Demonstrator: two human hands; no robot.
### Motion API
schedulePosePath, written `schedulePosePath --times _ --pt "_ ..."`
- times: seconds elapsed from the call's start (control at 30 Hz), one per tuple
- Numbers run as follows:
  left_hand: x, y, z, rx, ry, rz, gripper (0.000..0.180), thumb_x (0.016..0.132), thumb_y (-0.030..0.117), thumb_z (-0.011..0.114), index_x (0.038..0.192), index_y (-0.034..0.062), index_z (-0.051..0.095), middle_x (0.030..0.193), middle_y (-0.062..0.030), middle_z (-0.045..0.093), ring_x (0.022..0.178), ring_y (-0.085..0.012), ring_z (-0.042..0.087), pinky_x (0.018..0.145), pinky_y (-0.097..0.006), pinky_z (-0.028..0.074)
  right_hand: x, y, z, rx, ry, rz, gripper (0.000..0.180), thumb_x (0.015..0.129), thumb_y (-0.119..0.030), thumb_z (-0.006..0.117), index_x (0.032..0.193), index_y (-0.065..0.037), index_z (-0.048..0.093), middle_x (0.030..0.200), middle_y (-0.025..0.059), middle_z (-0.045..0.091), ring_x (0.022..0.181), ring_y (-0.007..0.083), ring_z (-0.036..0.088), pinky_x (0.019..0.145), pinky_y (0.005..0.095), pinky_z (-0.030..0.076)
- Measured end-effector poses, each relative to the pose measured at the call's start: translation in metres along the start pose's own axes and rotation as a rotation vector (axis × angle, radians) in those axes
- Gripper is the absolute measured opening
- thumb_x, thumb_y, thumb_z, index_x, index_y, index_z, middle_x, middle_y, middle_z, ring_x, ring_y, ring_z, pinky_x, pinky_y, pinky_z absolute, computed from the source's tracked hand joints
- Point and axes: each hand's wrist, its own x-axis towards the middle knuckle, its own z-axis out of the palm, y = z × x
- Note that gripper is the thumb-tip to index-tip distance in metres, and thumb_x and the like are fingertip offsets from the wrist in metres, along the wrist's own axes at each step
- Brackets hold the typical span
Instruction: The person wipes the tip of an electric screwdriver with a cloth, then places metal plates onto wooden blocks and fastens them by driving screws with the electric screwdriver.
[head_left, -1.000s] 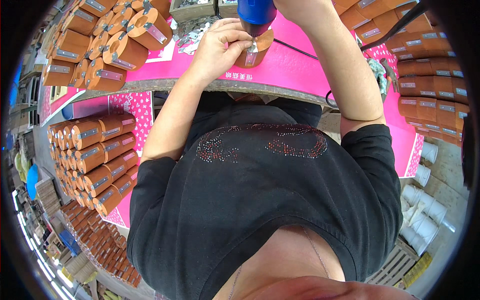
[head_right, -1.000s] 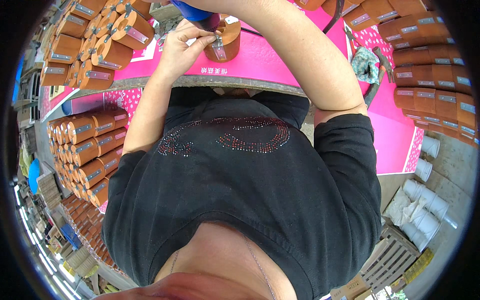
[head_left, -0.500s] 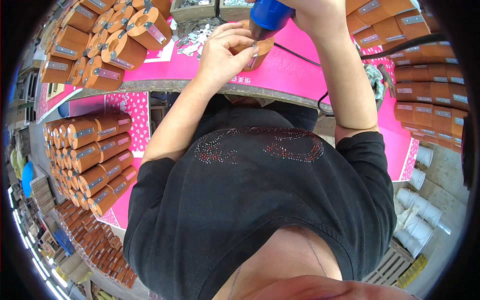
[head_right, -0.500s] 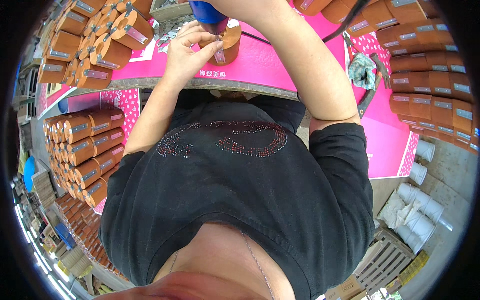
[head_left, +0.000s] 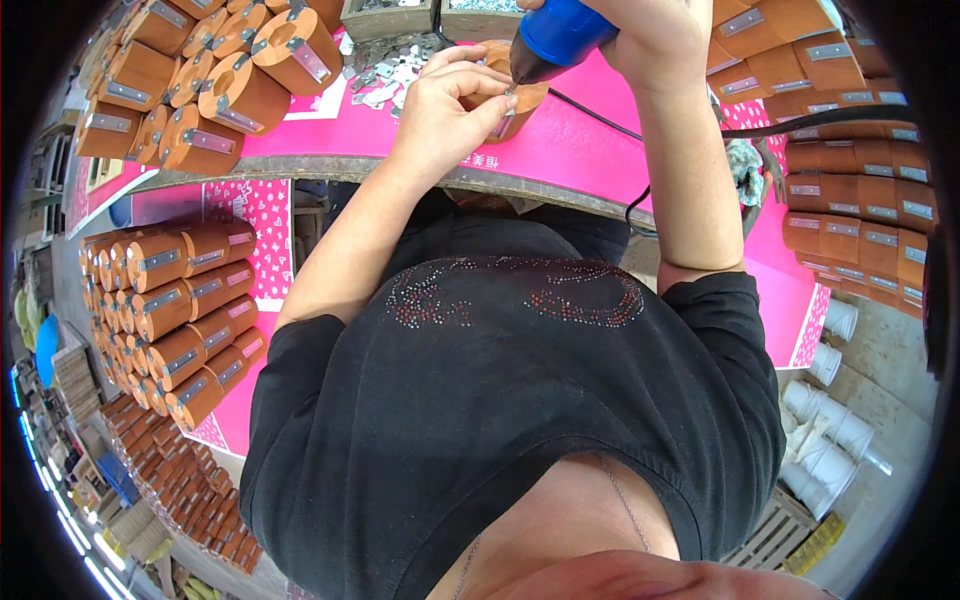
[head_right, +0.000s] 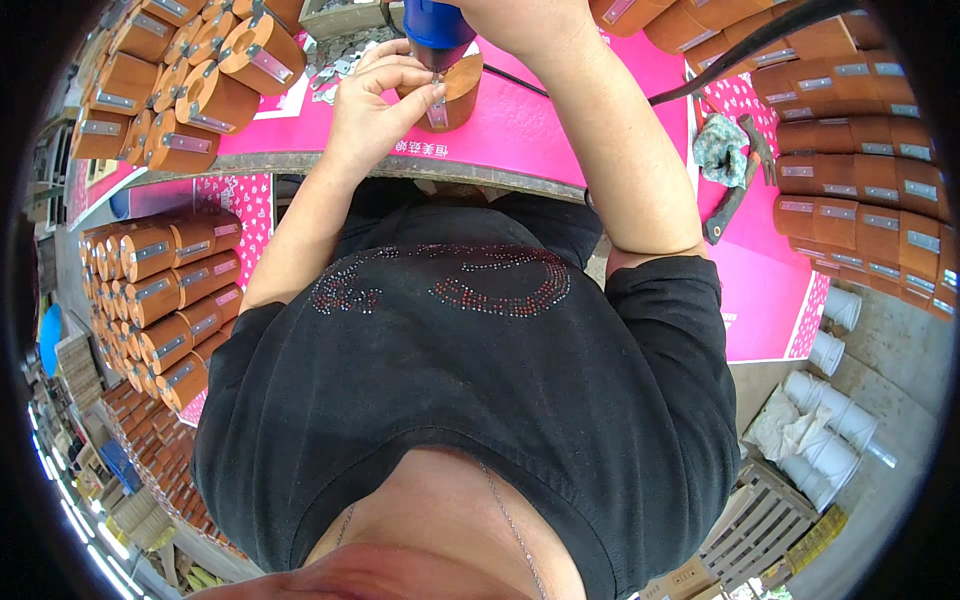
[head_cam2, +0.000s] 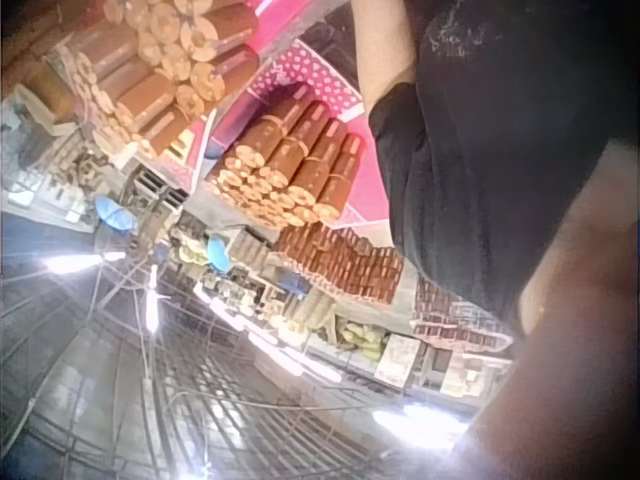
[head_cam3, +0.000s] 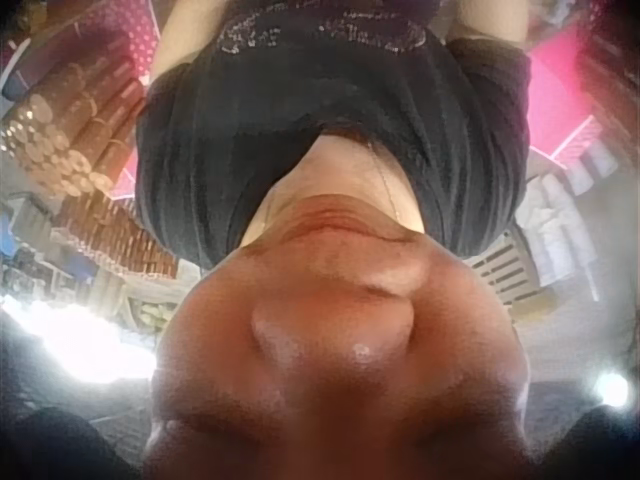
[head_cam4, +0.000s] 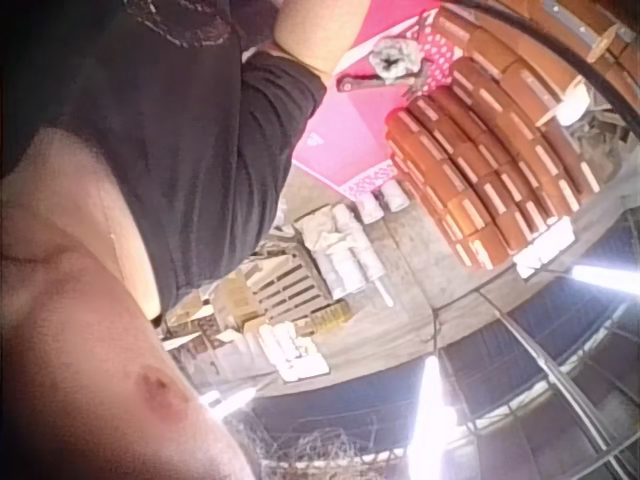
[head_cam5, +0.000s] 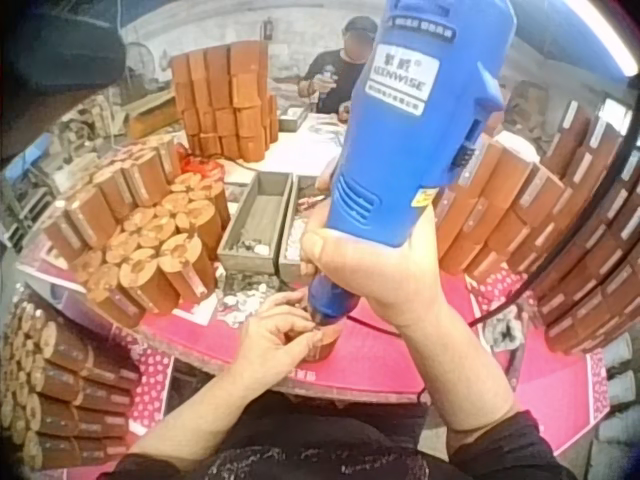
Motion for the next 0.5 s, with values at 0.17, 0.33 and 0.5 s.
schedulePosePath --times 0.17,0.33,0.5 --pt "-0.001 0.004 -0.003 0.035 -0.022 -0.029 0.013 0.064 0.013 0.07 0.072 0.0042 0.066 0.083 -0.0047 0.065 0.105 -0.0228 0.049 0.087 -0.034 0.04 0.002 0.002 0.002 -0.003 -0.042 -0.019 0.037 0.062 0.0 0.065 0.093 0.001 0.045 0.065 0.0064 0.056 0.053 0.0141 0.055 0.049 0.0255 0.046" --pt "-0.002 0.006 -0.009 0.123 -0.063 0.055 0.024 0.061 0.016 0.072 0.08 0.0038 0.064 0.09 -0.0073 0.063 0.106 -0.0241 0.049 0.088 -0.035 0.039 0.001 0.005 0.004 -0.025 -0.021 0.02 0.035 0.061 0.005 0.061 0.091 0.001 0.045 0.062 0.0061 0.055 0.051 0.0141 0.054 0.048 0.0256 0.045" --pt "0.002 0.004 -0.007 0.167 -0.125 0.137 0.03 0.059 0.016 0.073 0.085 0.0043 0.062 0.094 -0.0083 0.061 0.107 -0.0248 0.048 0.089 -0.036 0.039 0.001 -0.003 0.004 0.02 0.01 0.061 0.035 0.06 0.006 0.061 0.092 0.002 0.045 0.061 0.0063 0.054 0.051 0.0143 0.054 0.048 0.0255 0.045"
